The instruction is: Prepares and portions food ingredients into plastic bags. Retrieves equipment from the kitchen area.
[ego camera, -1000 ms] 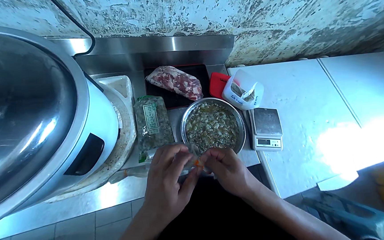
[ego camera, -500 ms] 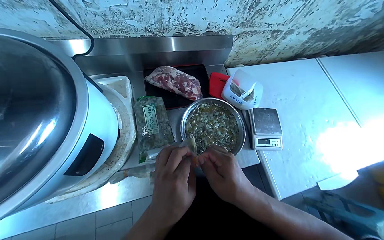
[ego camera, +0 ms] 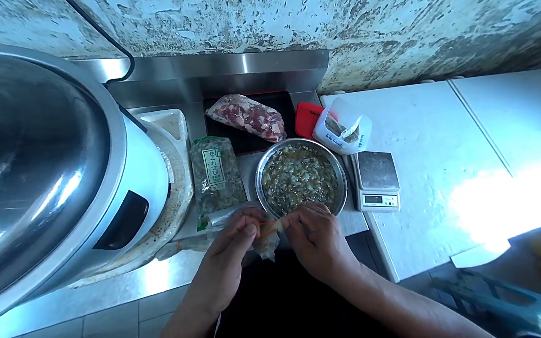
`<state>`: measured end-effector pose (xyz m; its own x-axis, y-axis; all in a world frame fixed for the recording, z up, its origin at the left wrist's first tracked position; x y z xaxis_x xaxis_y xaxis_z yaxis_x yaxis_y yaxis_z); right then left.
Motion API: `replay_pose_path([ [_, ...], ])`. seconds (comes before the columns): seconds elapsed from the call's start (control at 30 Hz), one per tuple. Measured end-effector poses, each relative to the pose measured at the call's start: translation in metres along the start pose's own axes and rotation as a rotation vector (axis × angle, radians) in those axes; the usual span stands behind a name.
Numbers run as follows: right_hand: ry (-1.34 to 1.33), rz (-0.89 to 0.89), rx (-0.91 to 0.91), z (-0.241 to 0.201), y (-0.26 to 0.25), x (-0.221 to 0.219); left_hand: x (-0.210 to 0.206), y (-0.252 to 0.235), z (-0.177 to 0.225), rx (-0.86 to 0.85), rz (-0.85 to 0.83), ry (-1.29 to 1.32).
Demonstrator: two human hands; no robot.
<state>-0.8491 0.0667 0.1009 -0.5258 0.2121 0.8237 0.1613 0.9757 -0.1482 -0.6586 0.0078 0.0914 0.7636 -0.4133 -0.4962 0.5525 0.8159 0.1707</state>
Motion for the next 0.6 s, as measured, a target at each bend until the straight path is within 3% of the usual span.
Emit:
replay_pose_path([
  [0.2,0.014,-0.015,0.024,-0.001,-0.002,-0.003,-0.006,0.0,-0.001,-0.108,0.138,-0.146],
  [0.43,-0.063,-0.137,0.027,-0.004,-0.001,-0.005,-0.002,-0.011,0.002,-0.092,0.122,-0.221],
  [0.5,-0.213,-0.223,0.006,-0.001,-0.005,-0.003,-0.003,-0.013,0.002,-0.08,0.117,-0.109],
  [0.6,-0.783,-0.403,0.009,0.012,-0.011,0.001,-0.003,-0.016,0.005,-0.06,0.127,0.132],
])
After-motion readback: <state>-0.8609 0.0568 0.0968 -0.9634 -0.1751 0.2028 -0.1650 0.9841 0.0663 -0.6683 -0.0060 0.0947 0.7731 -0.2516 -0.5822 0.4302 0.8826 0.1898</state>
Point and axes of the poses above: each hand's wrist, its own y-axis away from the middle knuckle, its own x-axis out of the back of the hand, z = x × y, the point moved 2 cm from there along -y, towards the middle knuckle, and after that the axes turned 14 degrees about y, right-handed, at the moved point
